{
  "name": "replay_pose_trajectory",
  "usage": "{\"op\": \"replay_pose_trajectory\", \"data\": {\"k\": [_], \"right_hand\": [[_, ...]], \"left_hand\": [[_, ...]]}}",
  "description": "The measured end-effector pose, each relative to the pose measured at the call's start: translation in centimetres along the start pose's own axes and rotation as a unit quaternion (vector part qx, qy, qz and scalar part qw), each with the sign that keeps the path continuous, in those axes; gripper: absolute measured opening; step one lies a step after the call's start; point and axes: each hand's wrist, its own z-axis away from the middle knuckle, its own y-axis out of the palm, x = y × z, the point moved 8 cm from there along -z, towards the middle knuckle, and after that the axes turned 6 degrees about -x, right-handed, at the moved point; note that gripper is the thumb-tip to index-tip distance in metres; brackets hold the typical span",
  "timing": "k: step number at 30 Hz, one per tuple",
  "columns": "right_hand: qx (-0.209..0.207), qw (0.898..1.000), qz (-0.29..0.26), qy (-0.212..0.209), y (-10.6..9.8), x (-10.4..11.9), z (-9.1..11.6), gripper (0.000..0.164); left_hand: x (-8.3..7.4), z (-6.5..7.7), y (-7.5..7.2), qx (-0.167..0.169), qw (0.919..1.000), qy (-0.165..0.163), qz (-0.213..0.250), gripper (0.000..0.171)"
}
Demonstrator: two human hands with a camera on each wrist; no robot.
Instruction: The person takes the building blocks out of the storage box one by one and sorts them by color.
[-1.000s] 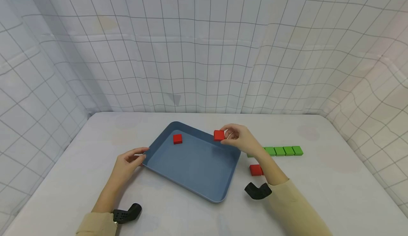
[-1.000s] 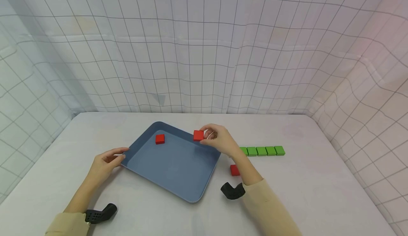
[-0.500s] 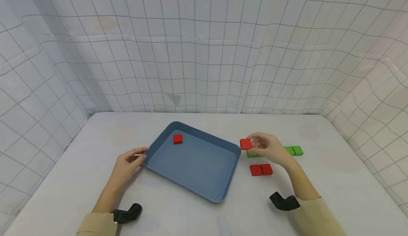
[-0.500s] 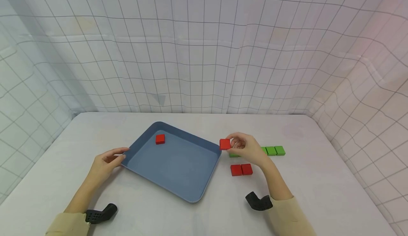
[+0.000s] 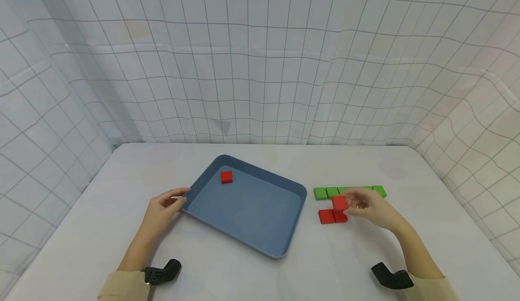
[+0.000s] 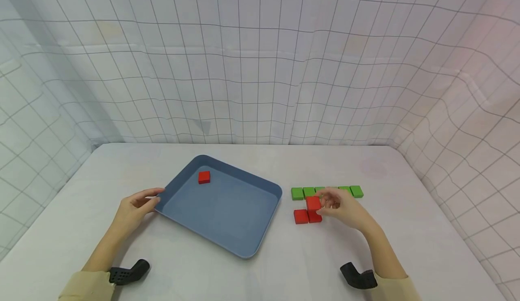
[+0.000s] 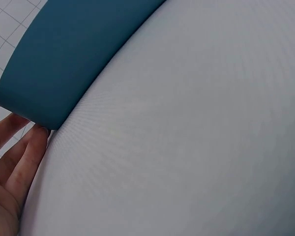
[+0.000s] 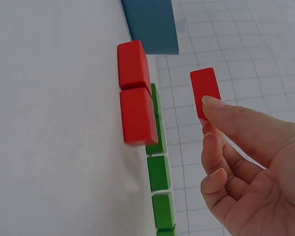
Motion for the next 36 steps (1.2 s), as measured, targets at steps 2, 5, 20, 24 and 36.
{"op": "replay_pose_trajectory", "data": {"k": [2,5,20,24,36], "right_hand": [[0.0,1.0,0.0,0.002,-0.3,-0.5,0.6,0.032],[-0.004,1.0,-0.001,0.004,-0.9,-1.1,1.4,0.032],[0.039,0.999,-0.003,0.015,-0.8,-4.5,2.6,0.034],[0.045,0.999,-0.001,0.017,-0.5,-4.9,2.5,0.033],[0.053,0.998,-0.008,0.031,-0.4,-5.4,2.3,0.036]], "left_hand": [[0.0,0.0,0.0,-0.002,1.0,-0.003,0.0,0.027],[-0.1,0.0,0.0,-0.003,1.0,-0.008,0.0,0.027],[0.0,0.0,0.0,-0.003,0.9999,-0.013,0.006,0.028],[0.0,0.0,0.0,-0.003,0.9999,-0.016,0.002,0.028],[-0.1,0.0,0.0,-0.007,0.9999,-0.013,-0.003,0.028]]}}
